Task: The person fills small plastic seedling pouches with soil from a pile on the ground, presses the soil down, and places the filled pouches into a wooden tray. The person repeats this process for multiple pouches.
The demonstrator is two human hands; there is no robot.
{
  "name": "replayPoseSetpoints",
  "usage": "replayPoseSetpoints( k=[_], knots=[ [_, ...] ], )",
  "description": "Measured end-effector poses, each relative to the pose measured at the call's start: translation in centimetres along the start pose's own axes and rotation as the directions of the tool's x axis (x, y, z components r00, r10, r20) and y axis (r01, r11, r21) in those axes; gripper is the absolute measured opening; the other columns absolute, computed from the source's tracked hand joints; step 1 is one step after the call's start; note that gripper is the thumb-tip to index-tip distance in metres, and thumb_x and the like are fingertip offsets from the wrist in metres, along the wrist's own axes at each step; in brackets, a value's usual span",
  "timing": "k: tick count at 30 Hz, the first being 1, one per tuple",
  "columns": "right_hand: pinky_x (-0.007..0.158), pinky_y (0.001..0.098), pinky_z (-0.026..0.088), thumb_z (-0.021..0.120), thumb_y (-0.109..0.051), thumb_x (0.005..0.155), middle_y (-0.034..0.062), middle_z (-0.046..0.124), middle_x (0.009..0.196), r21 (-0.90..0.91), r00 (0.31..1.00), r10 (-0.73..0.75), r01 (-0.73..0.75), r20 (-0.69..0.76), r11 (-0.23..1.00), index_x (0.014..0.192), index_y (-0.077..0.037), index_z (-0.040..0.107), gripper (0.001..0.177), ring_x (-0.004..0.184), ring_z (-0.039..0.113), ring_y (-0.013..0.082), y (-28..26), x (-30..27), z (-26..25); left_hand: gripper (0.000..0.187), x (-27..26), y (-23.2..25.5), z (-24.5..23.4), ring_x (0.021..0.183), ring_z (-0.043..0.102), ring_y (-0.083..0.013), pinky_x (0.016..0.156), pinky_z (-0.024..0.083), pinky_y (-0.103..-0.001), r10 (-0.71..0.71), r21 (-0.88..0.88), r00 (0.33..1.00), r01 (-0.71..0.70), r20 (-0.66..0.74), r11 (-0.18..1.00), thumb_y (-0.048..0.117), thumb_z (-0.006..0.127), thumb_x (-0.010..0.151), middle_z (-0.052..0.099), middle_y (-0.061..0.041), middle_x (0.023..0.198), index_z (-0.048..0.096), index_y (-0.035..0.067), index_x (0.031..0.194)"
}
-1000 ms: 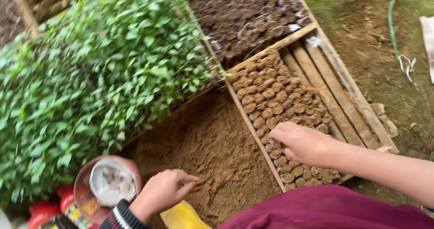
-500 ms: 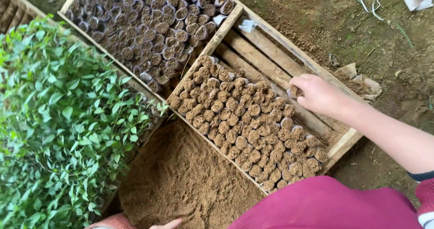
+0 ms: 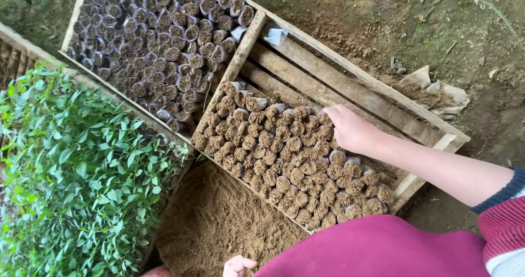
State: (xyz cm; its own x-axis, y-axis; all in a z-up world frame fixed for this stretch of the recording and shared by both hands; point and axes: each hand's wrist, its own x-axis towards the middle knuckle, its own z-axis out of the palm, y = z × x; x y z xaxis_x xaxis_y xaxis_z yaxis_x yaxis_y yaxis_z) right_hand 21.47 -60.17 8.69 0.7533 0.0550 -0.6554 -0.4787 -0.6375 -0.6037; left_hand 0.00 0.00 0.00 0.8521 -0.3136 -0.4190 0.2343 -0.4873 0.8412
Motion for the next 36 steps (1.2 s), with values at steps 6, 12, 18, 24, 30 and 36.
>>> replayPoseSetpoints(
  k=[6,12,18,24,30,36],
  knots=[
    [0.051,0.0227,0.055,0.041,0.015,0.092,0.0175,0.056,0.139,0.101,1.000,0.001,0.001,-0.017,0.995,0.146,-0.014,0.050,0.062,0.056,0.054,0.0127,0.9,-0.5,-0.8,0.063,0.3,3.0,-3.0,0.076,0.060,-0.0109,0.072,0.060,-0.025,-0.134,-0.391,0.991,0.121,-0.007,0.912,-0.026,0.060,0.065,0.066,-0.009,0.095,0.058,-0.005,0.125],
    [0.096,0.0383,0.058,0.038,0.016,0.077,0.0191,0.057,0.142,0.004,0.983,-0.143,0.144,-0.115,0.990,0.137,-0.005,0.057,0.066,0.107,0.068,0.0297,1.2,-1.2,-1.1,0.071,3.5,15.8,4.3,0.104,0.058,-0.0423,0.096,0.053,-0.051,-0.678,-0.739,0.726,0.392,-0.117,0.548,-0.020,0.054,0.081,0.048,-0.027,0.114,0.032,-0.013,0.149],
    [0.109,0.0391,0.052,0.039,0.020,0.090,0.0184,0.060,0.130,0.001,0.984,0.025,-0.025,-0.177,1.000,0.126,0.001,0.058,0.045,0.111,0.063,0.0300,-0.2,-0.6,-1.0,0.062,4.6,17.8,5.6,0.107,0.063,-0.0436,0.100,0.054,-0.050,-0.737,-0.694,0.646,0.439,-0.198,0.571,-0.021,0.057,0.085,0.057,-0.034,0.117,0.041,-0.016,0.144],
    [0.123,0.0479,0.031,0.038,0.014,0.088,0.0224,0.049,0.152,-0.212,0.927,-0.205,0.142,-0.313,0.967,0.134,0.001,0.056,0.051,0.142,0.043,0.0364,-2.4,-3.4,1.8,0.044,6.0,23.9,5.5,0.106,0.069,-0.0406,0.105,0.056,-0.045,-0.720,-0.629,0.681,0.503,-0.133,0.592,-0.017,0.061,0.086,0.066,-0.036,0.113,0.055,-0.022,0.129],
    [0.098,0.0353,0.050,0.056,0.002,0.088,0.0111,0.065,0.119,-0.287,0.742,-0.600,0.529,-0.299,0.798,0.111,-0.001,0.069,0.026,0.106,0.062,0.0239,-7.3,-9.1,7.6,0.009,3.7,22.7,5.4,0.104,0.076,-0.0286,0.094,0.062,-0.037,-0.566,-0.484,0.804,0.429,-0.180,0.763,-0.003,0.070,0.084,0.066,-0.023,0.139,0.076,-0.010,0.084],
    [0.073,0.0308,0.055,0.062,-0.007,0.088,0.0056,0.071,0.108,0.042,0.819,-0.574,0.572,0.022,0.819,0.106,-0.006,0.072,0.021,0.079,0.066,0.0180,-15.2,-12.2,13.7,0.026,0.9,27.7,2.7,0.072,0.066,-0.0099,0.064,0.054,-0.020,-0.421,-0.358,0.846,0.302,-0.328,0.884,0.010,0.070,0.090,0.079,-0.006,0.091,0.079,0.000,0.112]
  ],
)
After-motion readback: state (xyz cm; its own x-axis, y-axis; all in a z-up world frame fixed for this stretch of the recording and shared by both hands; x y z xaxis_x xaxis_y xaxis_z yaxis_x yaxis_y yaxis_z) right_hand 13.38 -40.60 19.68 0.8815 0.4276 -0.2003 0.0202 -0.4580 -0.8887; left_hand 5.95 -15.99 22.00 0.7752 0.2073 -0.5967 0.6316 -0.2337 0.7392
